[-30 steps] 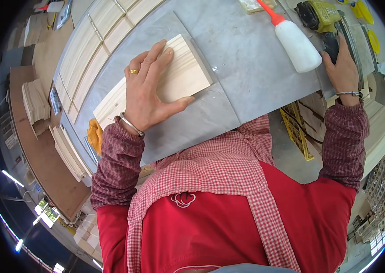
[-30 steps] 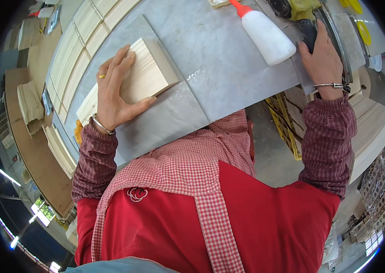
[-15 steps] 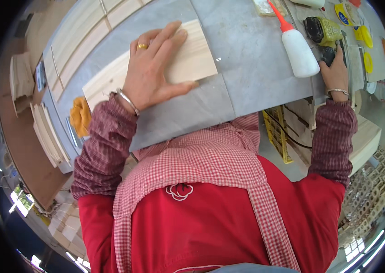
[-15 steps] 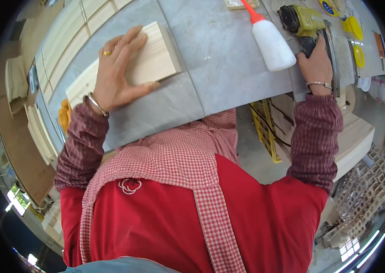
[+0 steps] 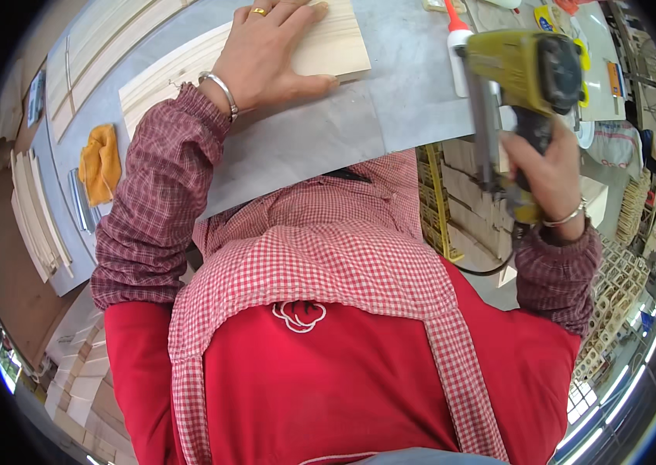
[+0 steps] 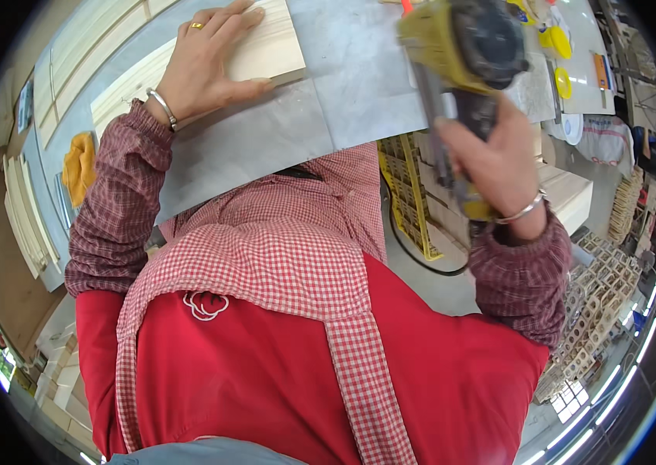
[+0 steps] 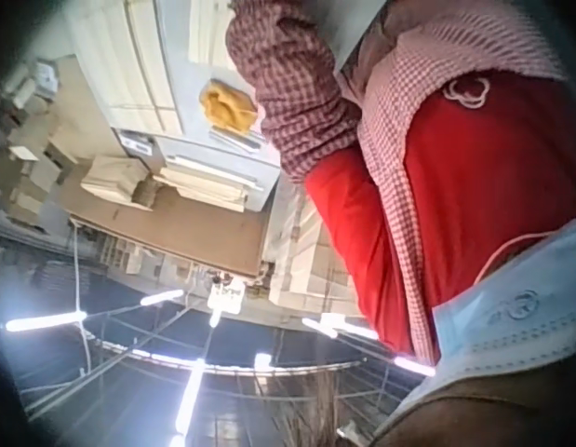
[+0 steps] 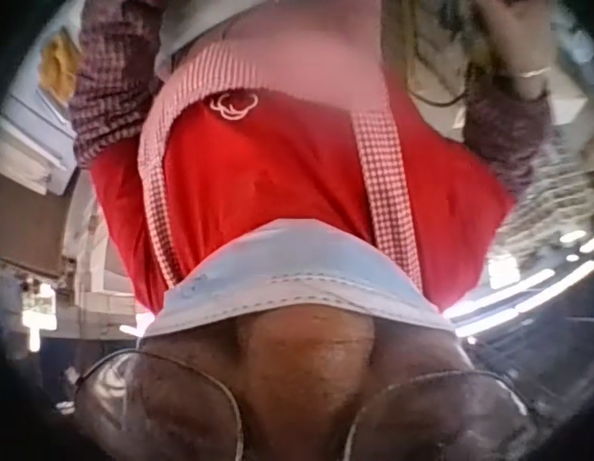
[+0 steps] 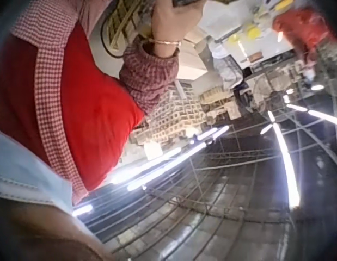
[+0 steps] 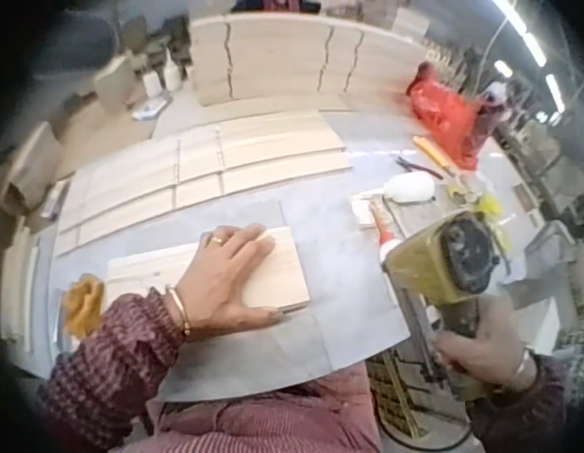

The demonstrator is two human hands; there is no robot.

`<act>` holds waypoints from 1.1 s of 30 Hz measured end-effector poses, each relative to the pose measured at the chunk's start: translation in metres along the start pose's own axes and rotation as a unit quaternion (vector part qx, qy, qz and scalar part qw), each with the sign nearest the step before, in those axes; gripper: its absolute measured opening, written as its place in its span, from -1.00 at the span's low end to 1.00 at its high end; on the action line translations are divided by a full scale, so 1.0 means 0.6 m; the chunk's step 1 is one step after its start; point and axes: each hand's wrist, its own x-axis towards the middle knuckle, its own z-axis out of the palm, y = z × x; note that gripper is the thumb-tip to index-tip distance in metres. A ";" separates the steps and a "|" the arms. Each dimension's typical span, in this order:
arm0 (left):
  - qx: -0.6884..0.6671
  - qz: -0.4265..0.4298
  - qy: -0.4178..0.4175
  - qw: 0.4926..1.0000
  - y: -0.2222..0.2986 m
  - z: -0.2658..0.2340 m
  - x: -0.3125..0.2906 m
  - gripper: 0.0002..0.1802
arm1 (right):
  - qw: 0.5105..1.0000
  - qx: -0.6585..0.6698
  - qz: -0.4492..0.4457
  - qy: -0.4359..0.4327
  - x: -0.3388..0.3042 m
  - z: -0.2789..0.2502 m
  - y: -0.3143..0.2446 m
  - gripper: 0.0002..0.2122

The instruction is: Assembling wooden boxes by applying glue to wooden panels and securing them using a pneumatic nail gun.

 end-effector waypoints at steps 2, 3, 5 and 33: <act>-0.003 -0.004 0.005 1.000 0.000 -0.003 0.000 -0.09 | 0.997 0.045 0.003 -0.068 -0.008 0.031 -0.030 -0.69; -0.007 -0.006 0.002 1.000 -0.001 -0.004 0.000 -0.09 | 0.994 0.050 0.003 -0.093 -0.012 0.046 -0.048 -0.69; -0.013 -0.013 -0.008 1.000 0.001 -0.007 0.004 -0.09 | 0.991 0.068 -0.002 -0.115 -0.014 0.075 -0.068 -0.69; 0.021 -0.011 0.035 0.999 0.004 0.023 -0.007 -0.19 | 0.990 0.081 0.001 -0.119 0.011 0.044 -0.088 -0.75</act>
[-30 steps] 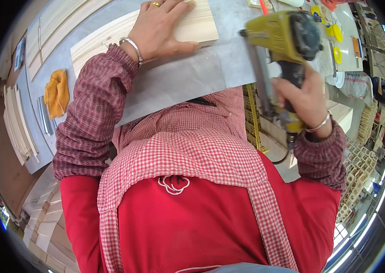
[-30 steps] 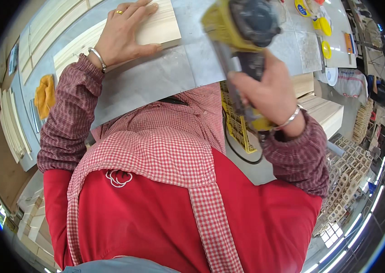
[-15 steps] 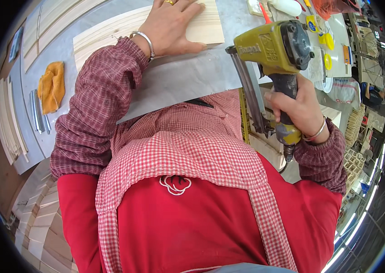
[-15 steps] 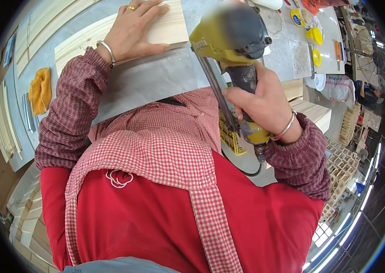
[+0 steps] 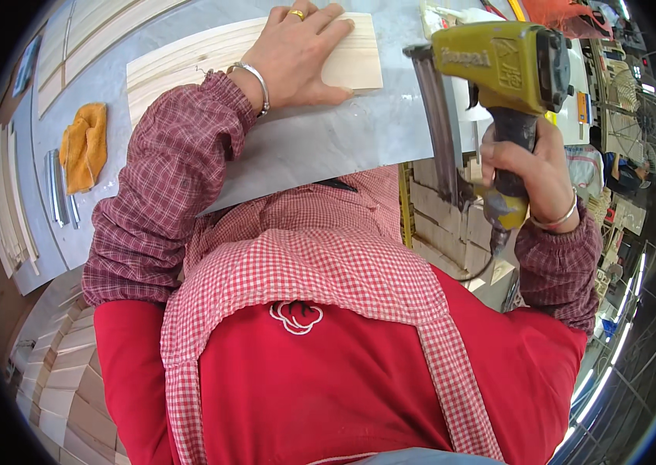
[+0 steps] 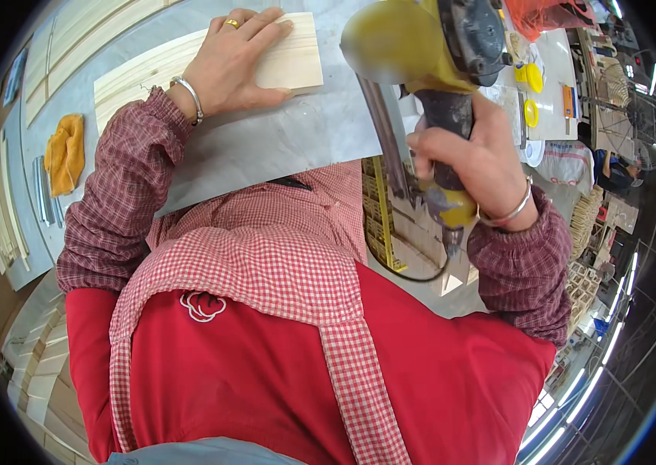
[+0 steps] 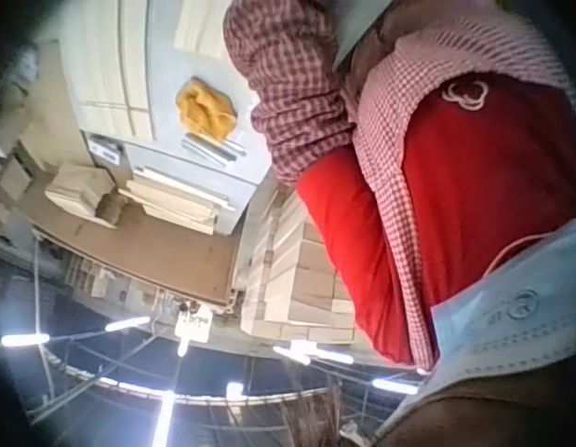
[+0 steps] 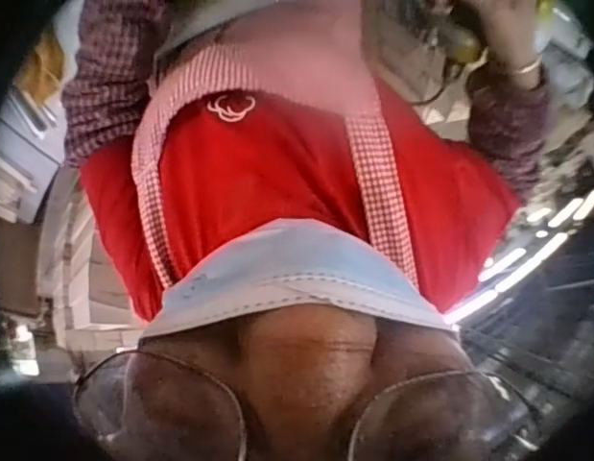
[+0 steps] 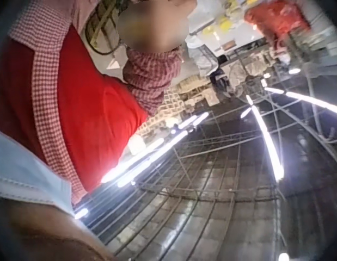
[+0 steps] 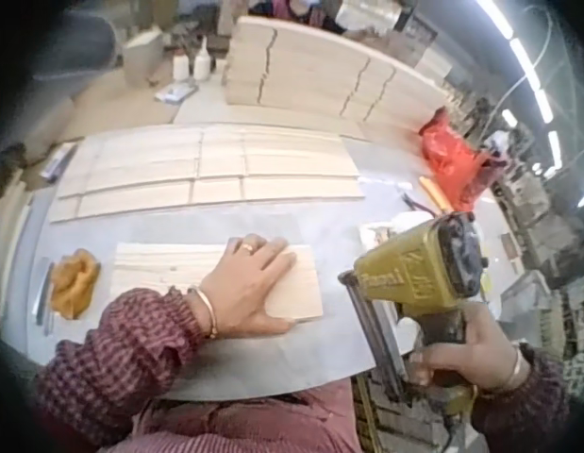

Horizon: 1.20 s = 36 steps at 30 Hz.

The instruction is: Assembling wooden boxes by applying glue to wooden panels and securing them using a pneumatic nail gun.

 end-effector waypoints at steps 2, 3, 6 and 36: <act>0.045 -0.035 -0.019 0.998 0.013 -0.005 -0.005 -0.18 | 0.999 -0.029 -0.017 0.009 0.014 -0.009 -0.010 -0.77; 0.068 -0.053 -0.026 0.996 0.017 -0.008 -0.007 -0.17 | 0.999 -0.045 -0.026 0.015 0.018 -0.011 -0.018 -0.78; 0.076 -0.033 0.014 0.996 0.020 -0.009 -0.019 -0.18 | 0.993 -0.108 -0.045 0.024 0.029 0.006 -0.049 -0.86; 0.059 -0.021 0.081 0.995 0.004 -0.011 -0.023 -0.26 | 0.977 -0.211 -0.028 -0.023 0.093 0.014 -0.084 -0.85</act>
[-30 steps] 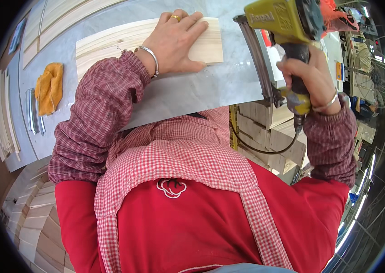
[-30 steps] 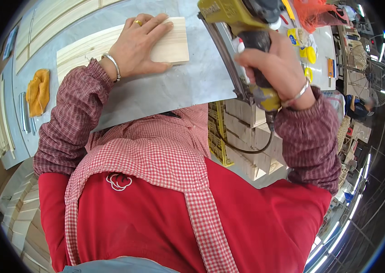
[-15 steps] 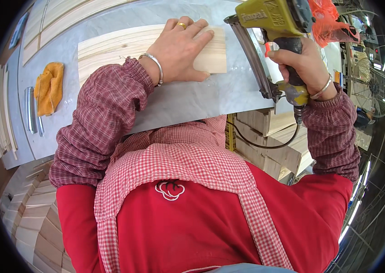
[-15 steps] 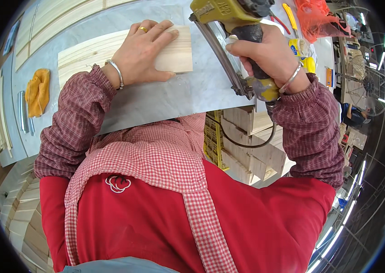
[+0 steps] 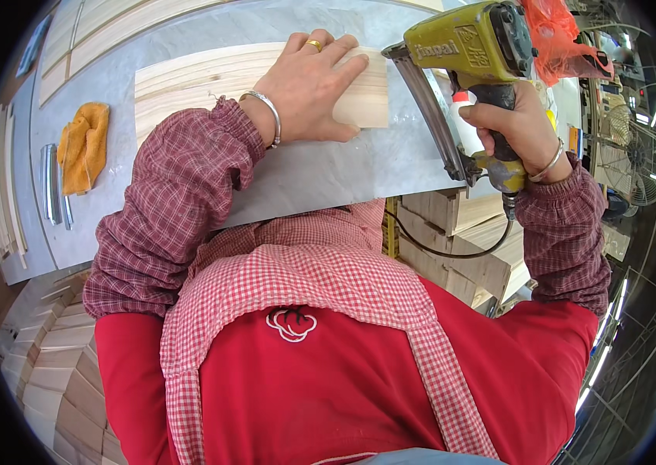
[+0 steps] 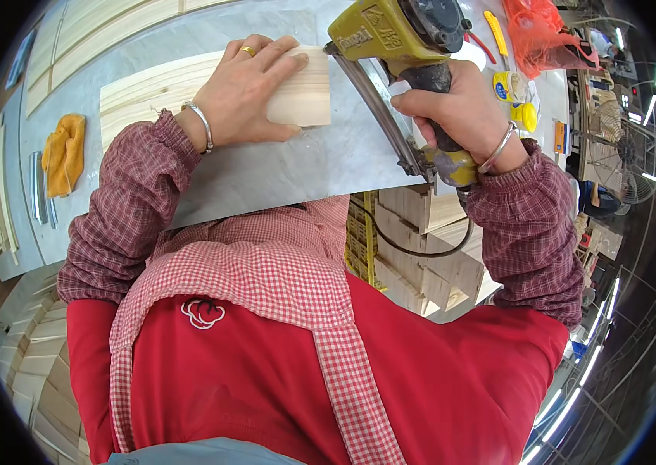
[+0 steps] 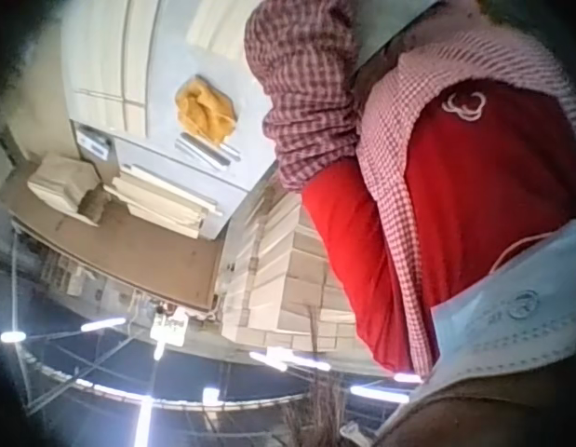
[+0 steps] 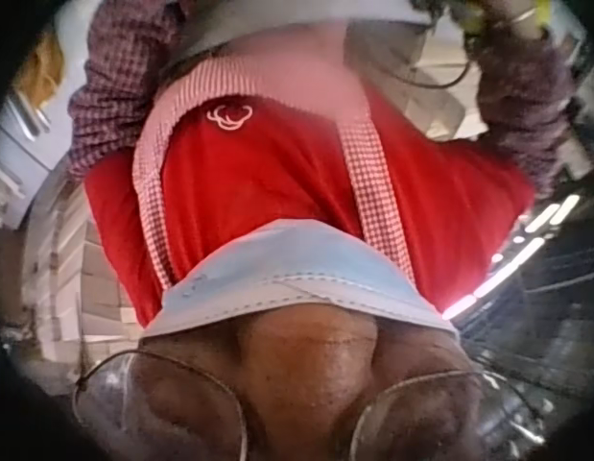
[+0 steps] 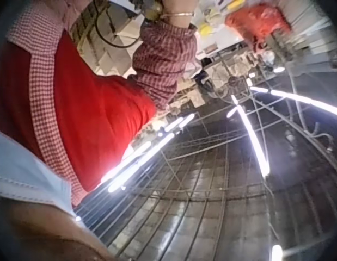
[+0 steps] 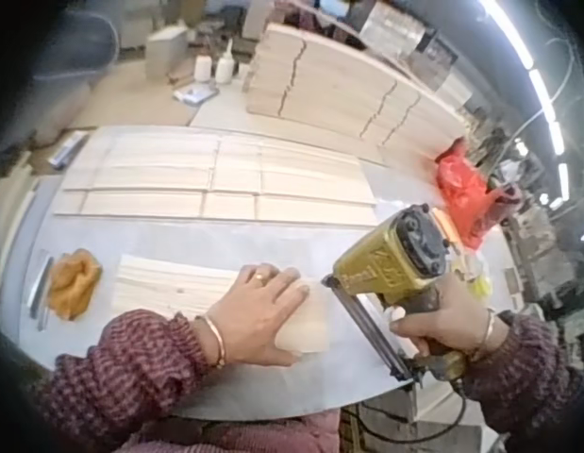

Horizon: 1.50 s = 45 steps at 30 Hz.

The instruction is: Assembling wooden boxes by applying glue to wooden panels and securing them using a pneumatic nail gun.

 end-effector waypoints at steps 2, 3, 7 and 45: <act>0.003 0.000 0.001 1.000 0.000 0.002 0.001 -0.26 | 1.000 0.003 -0.001 -0.002 0.001 -0.002 0.002 -0.85; 0.003 0.001 0.000 1.000 0.001 0.002 0.001 -0.26 | 1.000 0.004 0.000 -0.003 0.001 -0.002 0.003 -0.85; 0.000 0.003 -0.003 1.000 0.003 0.002 0.002 -0.26 | 1.000 0.004 0.002 -0.007 0.002 -0.005 0.006 -0.86; -0.067 0.008 -0.051 0.996 -0.002 0.004 0.022 -0.24 | 0.987 0.127 0.091 -0.030 -0.086 0.019 0.060 -0.78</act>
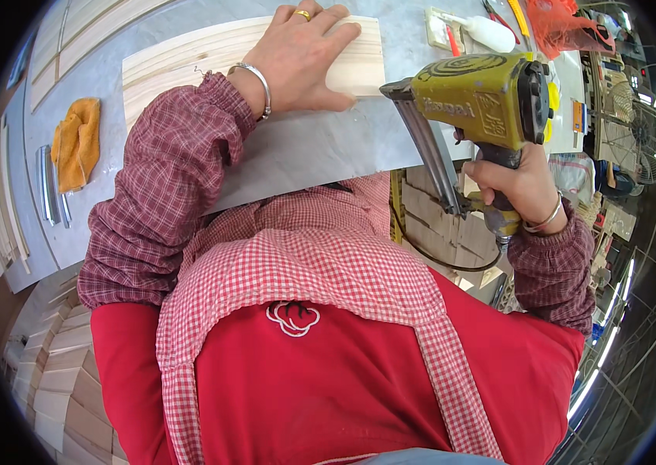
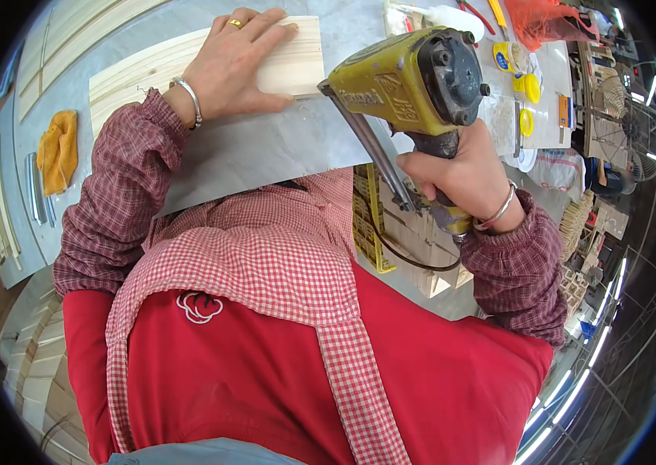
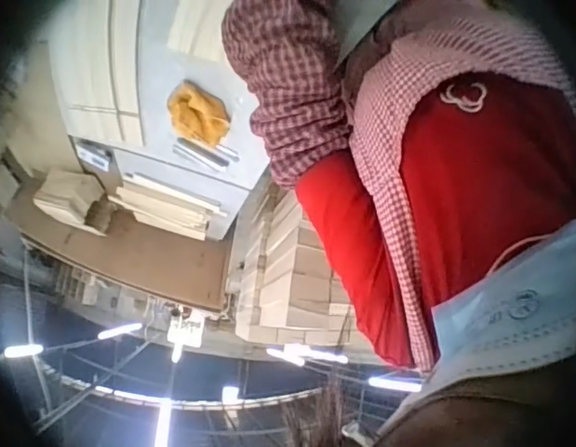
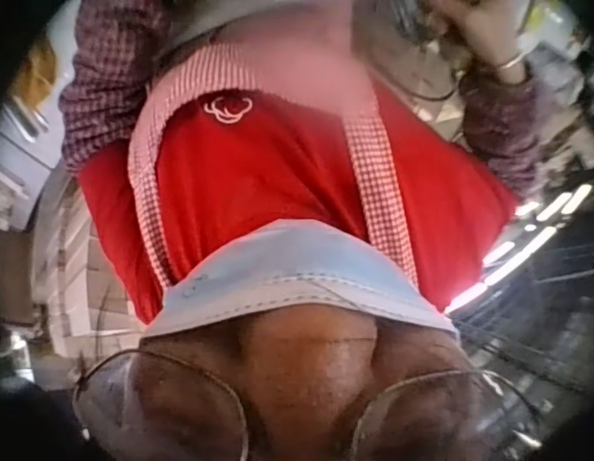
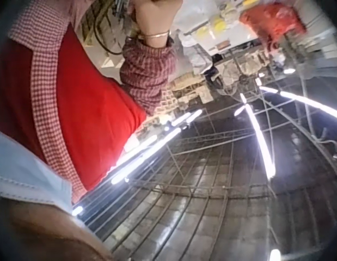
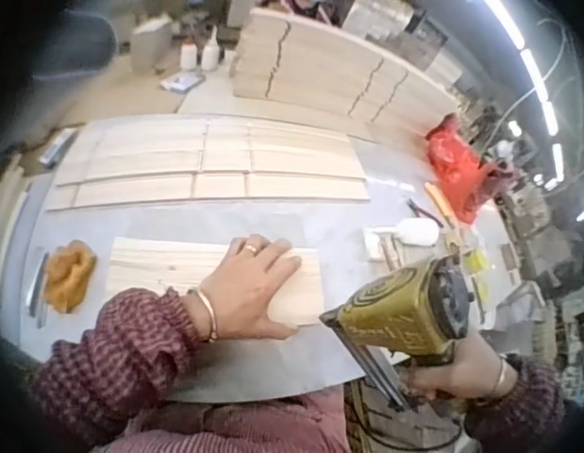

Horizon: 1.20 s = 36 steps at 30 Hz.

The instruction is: Assembling wooden boxes by applying glue to wooden panels and securing them using a pneumatic nail gun.

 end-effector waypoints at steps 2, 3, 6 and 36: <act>-0.011 0.008 -0.002 1.000 -0.001 0.002 0.002 -0.23 | 1.000 0.007 0.014 -0.005 -0.001 0.002 0.004 -0.78; -0.015 0.011 -0.002 1.000 -0.002 0.003 0.003 -0.23 | 1.000 0.008 0.014 -0.006 -0.001 0.002 0.006 -0.78; -0.028 0.021 -0.003 0.999 -0.003 0.002 0.005 -0.22 | 1.000 0.015 -0.002 -0.003 -0.001 0.003 0.010 -0.78; 0.057 -0.035 -0.108 0.992 -0.110 -0.160 -0.178 -0.07 | 0.999 0.039 0.023 0.004 0.007 0.017 0.001 -0.74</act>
